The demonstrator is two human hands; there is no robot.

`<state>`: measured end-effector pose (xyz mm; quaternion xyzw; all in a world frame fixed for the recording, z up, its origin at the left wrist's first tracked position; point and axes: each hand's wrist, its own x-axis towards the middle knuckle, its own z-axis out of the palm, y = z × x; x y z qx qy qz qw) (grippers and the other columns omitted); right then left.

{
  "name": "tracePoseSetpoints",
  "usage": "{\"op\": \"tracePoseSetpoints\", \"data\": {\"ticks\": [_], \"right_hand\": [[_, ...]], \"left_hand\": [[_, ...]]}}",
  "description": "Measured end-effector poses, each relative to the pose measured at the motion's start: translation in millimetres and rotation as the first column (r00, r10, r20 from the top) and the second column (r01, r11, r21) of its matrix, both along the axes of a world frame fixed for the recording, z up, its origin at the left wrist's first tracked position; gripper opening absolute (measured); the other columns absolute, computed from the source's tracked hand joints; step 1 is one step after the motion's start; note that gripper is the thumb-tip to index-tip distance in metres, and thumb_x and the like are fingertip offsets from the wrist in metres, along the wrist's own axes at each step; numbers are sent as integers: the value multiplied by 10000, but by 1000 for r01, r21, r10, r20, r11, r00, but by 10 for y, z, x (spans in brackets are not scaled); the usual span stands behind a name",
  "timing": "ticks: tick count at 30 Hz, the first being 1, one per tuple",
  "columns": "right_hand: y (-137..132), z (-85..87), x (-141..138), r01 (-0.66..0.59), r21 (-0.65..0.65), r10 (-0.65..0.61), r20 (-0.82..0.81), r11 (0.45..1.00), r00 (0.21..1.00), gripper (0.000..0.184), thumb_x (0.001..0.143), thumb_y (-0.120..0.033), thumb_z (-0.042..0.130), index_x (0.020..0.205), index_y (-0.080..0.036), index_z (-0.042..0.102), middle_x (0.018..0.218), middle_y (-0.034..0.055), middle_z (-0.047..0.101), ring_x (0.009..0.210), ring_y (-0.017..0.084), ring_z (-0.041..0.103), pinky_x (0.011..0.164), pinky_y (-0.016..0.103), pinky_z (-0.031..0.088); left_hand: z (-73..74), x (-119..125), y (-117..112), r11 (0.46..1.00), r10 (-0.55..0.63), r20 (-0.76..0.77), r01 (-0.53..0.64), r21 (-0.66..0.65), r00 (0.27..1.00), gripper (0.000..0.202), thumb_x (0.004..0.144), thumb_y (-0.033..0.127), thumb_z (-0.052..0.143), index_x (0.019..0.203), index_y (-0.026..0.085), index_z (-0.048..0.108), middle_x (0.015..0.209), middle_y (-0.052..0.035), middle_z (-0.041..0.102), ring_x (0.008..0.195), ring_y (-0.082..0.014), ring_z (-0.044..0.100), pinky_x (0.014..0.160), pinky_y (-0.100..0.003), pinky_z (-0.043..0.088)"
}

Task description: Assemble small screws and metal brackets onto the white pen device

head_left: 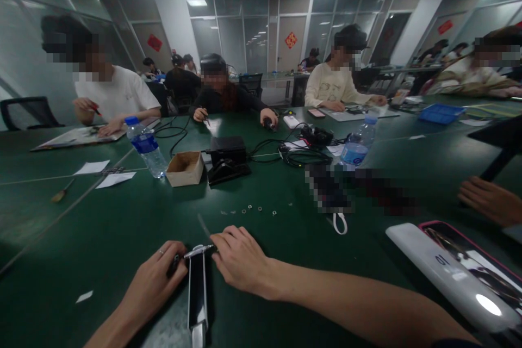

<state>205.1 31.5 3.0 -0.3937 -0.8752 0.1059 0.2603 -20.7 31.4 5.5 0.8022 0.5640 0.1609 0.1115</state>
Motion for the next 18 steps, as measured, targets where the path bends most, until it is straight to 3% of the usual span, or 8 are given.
{"op": "tracePoseSetpoints", "data": {"ticks": [7, 18], "right_hand": [[77, -11, 0, -78, -13, 78, -35, 997, 996, 182, 923, -188, 455, 1021, -139, 600, 1044, 92, 657, 963, 217, 523, 862, 357, 448], [113, -42, -1, -119, -82, 103, -178, 989, 979, 182, 933, -189, 483, 1025, -121, 624, 991, 66, 673, 938, 175, 562, 886, 301, 455]], "left_hand": [[-30, 1, 3, 1000, 8, -5, -8, 16, 1000, 234, 818, 436, 417, 834, 262, 571, 880, -22, 654, 743, -189, 637, 677, -266, 518], [-35, 31, -38, 999, -9, 1, 9, 46, 1000, 206, 829, 396, 445, 844, 251, 589, 882, -15, 664, 727, -172, 647, 671, -248, 524]]}}
